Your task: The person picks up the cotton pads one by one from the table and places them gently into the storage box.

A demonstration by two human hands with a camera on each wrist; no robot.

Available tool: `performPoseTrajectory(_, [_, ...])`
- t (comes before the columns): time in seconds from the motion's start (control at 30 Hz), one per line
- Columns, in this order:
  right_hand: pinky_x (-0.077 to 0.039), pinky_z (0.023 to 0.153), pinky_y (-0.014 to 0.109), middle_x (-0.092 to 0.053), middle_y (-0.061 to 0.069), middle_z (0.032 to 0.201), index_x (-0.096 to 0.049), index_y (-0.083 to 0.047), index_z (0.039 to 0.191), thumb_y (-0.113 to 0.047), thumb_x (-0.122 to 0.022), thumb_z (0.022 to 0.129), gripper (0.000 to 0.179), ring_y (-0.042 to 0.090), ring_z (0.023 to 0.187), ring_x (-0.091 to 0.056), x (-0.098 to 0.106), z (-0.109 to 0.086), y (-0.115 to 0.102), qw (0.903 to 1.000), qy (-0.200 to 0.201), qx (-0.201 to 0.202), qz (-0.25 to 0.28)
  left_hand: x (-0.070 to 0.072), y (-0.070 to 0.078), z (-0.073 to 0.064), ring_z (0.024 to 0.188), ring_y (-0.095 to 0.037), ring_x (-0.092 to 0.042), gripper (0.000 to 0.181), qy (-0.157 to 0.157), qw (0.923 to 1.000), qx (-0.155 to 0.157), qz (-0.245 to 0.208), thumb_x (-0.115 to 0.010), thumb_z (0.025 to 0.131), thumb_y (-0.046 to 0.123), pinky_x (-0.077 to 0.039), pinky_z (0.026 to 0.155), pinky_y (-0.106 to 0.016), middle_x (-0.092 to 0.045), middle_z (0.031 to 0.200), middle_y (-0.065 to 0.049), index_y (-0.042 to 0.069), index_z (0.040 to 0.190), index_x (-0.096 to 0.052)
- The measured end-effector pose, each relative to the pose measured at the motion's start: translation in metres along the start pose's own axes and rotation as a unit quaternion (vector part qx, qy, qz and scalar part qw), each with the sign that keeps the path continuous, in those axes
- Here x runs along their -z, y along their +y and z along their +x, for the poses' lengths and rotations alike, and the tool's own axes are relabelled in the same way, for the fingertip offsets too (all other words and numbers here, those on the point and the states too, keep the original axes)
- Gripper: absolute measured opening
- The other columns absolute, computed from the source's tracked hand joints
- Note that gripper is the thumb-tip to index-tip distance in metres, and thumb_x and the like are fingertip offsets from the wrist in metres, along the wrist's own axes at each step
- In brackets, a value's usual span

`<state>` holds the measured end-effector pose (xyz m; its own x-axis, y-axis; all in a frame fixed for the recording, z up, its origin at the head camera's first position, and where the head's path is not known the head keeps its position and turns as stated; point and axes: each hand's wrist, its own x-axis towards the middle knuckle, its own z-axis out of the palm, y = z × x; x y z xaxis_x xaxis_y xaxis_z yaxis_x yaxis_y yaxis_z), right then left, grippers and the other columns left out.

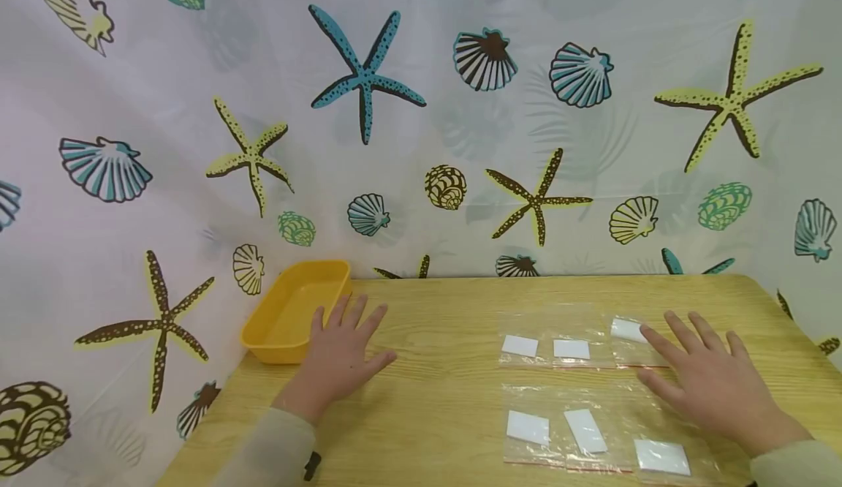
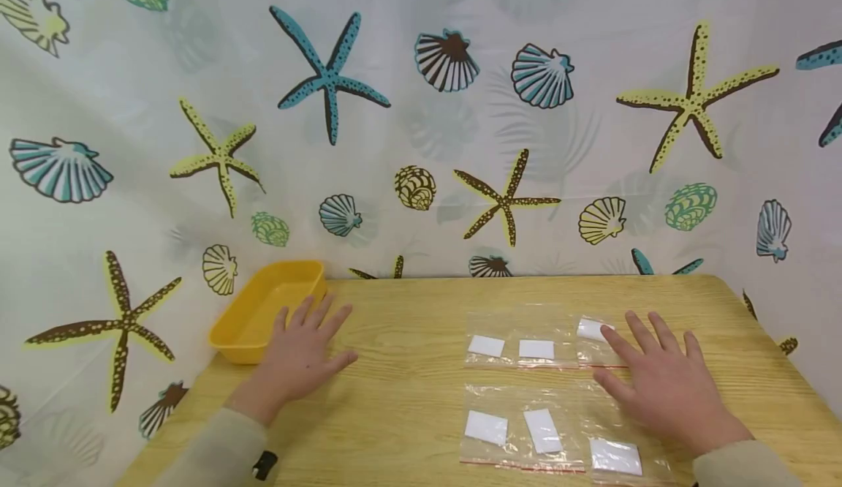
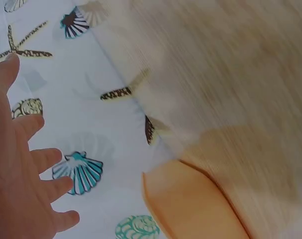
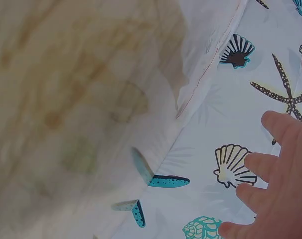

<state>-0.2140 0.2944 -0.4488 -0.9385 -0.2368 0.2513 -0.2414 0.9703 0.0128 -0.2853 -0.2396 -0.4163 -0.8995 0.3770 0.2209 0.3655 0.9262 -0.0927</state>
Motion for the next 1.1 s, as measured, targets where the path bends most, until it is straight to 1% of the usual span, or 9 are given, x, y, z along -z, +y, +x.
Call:
performPoseTrajectory(0.2, [-0.018,0.101,0.081,-0.033,0.024,0.157,-0.045,-0.019,0.154,-0.067,-0.048,0.097,0.074,0.053,0.142,-0.024,-0.001,-0.001,0.002,1.0000,-0.006,-0.003,0.004,-0.010,-0.038,-0.007,0.144,-0.047,-0.027,0.082,0.029,0.9995,0.006,0.005,-0.042,0.095,0.074,-0.013,0.109,-0.075,-0.034,0.159,-0.018,0.020,0.157,-0.039])
performPoseTrajectory(0.27, [-0.017,0.101,0.082,-0.033,0.025,0.157,-0.046,-0.019,0.153,-0.067,-0.048,0.098,0.073,0.053,0.142,-0.023,-0.001,-0.002,0.002,0.9999,-0.008,-0.004,0.006,-0.013,-0.052,-0.010,0.142,-0.048,-0.029,0.080,0.034,0.9993,0.013,0.002,-0.047,0.096,0.070,-0.014,0.108,-0.075,-0.037,0.157,-0.020,0.019,0.157,-0.040])
performPoseTrajectory(0.3, [-0.017,0.101,0.082,-0.032,0.025,0.158,-0.045,-0.019,0.153,-0.067,-0.048,0.097,0.074,0.054,0.142,-0.023,-0.001,-0.002,0.002,0.9999,-0.010,-0.006,0.009,-0.012,-0.058,-0.012,0.142,-0.047,-0.030,0.079,0.032,0.9993,0.019,0.001,-0.050,0.095,0.068,-0.015,0.108,-0.075,-0.038,0.156,-0.020,0.018,0.156,-0.040])
performPoseTrajectory(0.43, [-0.015,0.101,0.082,-0.031,0.026,0.158,-0.045,-0.018,0.153,-0.067,-0.047,0.098,0.074,0.055,0.142,-0.022,-0.001,-0.003,0.005,0.9998,-0.015,-0.012,0.011,-0.018,-0.080,-0.019,0.141,-0.047,-0.031,0.079,0.024,0.9991,0.035,-0.001,-0.053,0.097,0.063,-0.017,0.108,-0.075,-0.040,0.154,-0.021,0.015,0.157,-0.038])
performPoseTrajectory(0.53, [-0.015,0.100,0.082,-0.030,0.027,0.157,-0.044,-0.018,0.154,-0.066,-0.047,0.098,0.074,0.056,0.141,-0.021,0.000,-0.004,0.007,0.9997,-0.018,-0.014,0.011,-0.021,-0.092,-0.023,0.141,-0.048,-0.031,0.081,0.008,0.9989,0.045,-0.012,-0.049,0.098,0.065,-0.017,0.108,-0.075,-0.040,0.154,-0.023,0.010,0.156,-0.037])
performPoseTrajectory(0.67, [-0.016,0.101,0.082,-0.030,0.027,0.157,-0.044,-0.018,0.154,-0.066,-0.047,0.098,0.073,0.055,0.141,-0.022,0.001,-0.004,0.007,0.9996,-0.021,-0.016,0.012,-0.023,-0.106,-0.028,0.139,-0.048,-0.034,0.081,-0.013,0.9978,0.057,-0.030,-0.046,0.099,0.066,-0.018,0.108,-0.075,-0.043,0.151,-0.025,0.006,0.154,-0.041])
performPoseTrajectory(0.83, [-0.016,0.101,0.082,-0.031,0.026,0.158,-0.045,-0.019,0.153,-0.066,-0.046,0.098,0.073,0.055,0.141,-0.022,-0.001,-0.004,0.008,0.9996,-0.020,-0.015,0.013,-0.030,-0.117,-0.032,0.133,-0.047,-0.041,0.074,-0.029,0.9961,0.071,-0.044,-0.054,0.099,0.058,-0.020,0.105,-0.076,-0.050,0.144,-0.024,0.005,0.149,-0.045])
performPoseTrajectory(0.9, [-0.016,0.101,0.082,-0.031,0.026,0.158,-0.045,-0.019,0.153,-0.066,-0.046,0.098,0.072,0.055,0.141,-0.022,-0.002,-0.005,0.009,0.9996,-0.018,-0.014,0.016,-0.031,-0.119,-0.033,0.131,-0.048,-0.043,0.071,-0.037,0.9950,0.078,-0.050,-0.055,0.099,0.055,-0.019,0.105,-0.076,-0.052,0.142,-0.024,0.004,0.148,-0.046])
performPoseTrajectory(1.1, [-0.016,0.101,0.082,-0.031,0.026,0.158,-0.045,-0.019,0.153,-0.067,-0.046,0.098,0.072,0.054,0.142,-0.021,-0.004,-0.005,0.011,0.9996,-0.012,-0.018,0.017,-0.032,-0.120,-0.033,0.127,-0.050,-0.047,0.067,-0.064,0.9914,0.096,-0.062,-0.052,0.102,0.052,-0.016,0.105,-0.077,-0.055,0.139,-0.025,0.002,0.145,-0.049])
